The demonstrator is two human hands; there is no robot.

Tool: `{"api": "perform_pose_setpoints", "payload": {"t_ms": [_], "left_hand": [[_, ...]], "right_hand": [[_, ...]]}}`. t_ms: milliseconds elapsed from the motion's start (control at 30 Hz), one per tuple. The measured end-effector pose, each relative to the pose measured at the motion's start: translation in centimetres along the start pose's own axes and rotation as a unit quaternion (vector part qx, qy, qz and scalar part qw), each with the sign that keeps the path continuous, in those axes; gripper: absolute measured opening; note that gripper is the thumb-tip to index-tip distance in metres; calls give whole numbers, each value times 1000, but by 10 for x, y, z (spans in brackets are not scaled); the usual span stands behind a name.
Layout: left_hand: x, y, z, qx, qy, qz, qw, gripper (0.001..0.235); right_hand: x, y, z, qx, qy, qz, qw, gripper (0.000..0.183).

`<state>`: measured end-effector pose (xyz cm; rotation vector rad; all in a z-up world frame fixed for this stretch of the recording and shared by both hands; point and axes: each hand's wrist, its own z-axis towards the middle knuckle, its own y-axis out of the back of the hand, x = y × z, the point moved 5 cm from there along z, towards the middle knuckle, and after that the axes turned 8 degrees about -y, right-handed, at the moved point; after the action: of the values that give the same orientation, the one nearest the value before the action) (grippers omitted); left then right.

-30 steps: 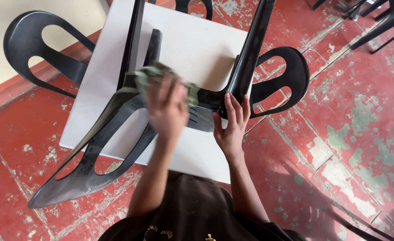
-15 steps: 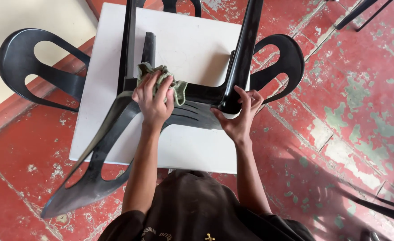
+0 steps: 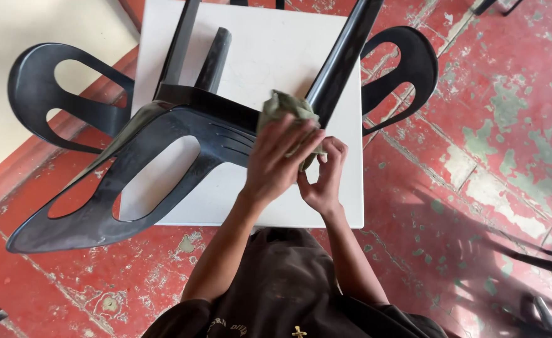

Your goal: Wringing a cloth in a bucket and using it to wipe down a plastic chair placed on a table.

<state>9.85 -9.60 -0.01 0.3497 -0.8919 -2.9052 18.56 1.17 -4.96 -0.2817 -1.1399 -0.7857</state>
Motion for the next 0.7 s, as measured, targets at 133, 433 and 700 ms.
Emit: {"api": "perform_pose_setpoints", "payload": {"t_ms": [133, 433, 700], "left_hand": [[-13, 7, 25, 109, -52, 12, 993, 49], [20, 35, 33, -57, 117, -232, 964, 21], [0, 7, 46, -17, 227, -46, 973, 27]], "right_hand": [[17, 16, 2, 1, 93, -78, 993, 78], [40, -12, 39, 102, 153, -247, 951, 65], [8, 38, 144, 52, 117, -216, 968, 35]]}}
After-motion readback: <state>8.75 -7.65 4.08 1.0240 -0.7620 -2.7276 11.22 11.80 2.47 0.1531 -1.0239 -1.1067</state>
